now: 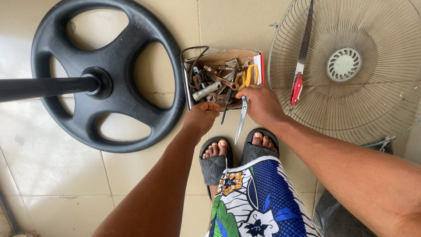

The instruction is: The person disassembles a standing electric fan by removing the front grille, then uses a screwdriver to loosen the central nut and remove the fan blades. They then detach the rear grille and motor housing from the stand, leaving the components separated on the floor.

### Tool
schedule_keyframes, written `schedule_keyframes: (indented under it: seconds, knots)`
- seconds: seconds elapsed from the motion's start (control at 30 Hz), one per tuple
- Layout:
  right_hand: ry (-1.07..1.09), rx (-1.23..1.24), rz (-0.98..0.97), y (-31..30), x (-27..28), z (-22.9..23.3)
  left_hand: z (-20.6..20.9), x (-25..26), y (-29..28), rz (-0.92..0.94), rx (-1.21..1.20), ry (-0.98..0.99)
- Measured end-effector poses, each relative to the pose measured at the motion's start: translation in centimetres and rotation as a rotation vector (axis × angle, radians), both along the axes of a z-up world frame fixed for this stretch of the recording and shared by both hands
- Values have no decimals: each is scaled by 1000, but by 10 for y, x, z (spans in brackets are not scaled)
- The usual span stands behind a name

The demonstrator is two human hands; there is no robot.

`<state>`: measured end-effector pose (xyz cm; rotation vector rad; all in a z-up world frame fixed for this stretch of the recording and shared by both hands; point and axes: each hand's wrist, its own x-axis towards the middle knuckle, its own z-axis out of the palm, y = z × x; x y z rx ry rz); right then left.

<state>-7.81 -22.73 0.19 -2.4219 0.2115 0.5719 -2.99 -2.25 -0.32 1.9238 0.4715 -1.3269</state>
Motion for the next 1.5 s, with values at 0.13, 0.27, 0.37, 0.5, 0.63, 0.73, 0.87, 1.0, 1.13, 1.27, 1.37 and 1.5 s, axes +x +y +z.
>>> schedule_keyframes:
  seconds: [0.13,0.27,0.37,0.5,0.63,0.73,0.87,1.0,1.13,1.27,1.37,1.5]
  knots:
    - [165,-141,-42,19,10,6,4,-15,7,42,-30,8]
    - [515,-250,-108,43,42,-6,0,-20,8,61,-81,-55]
    - [588,-280,-178,53,45,-23,3,-27,15,56,-83,-55]
    - [567,-204,-311,47,38,-40,14,-31,22,60,-65,-43]
    - [852,362,-722,39,29,-14,51,-34,21,176,-173,-72]
    - [936,718,-850,21,23,42,93,-33,9,346,-275,-63]
    - [777,1048,-909,0,17,151,188,-30,-5,767,-439,233]
    - [637,1149,-815,-10,33,277,315,-26,-22,769,-538,224]
    - [541,1210,-688,-15,51,399,442,-16,-27,768,-559,111]
    - [487,1301,-553,-10,59,506,545,-9,-26,974,-498,26]
    - [489,1239,-500,5,53,587,614,-26,-16,1089,-543,-14]
    - [422,1207,-435,27,41,685,687,-54,2,1105,-669,-42]
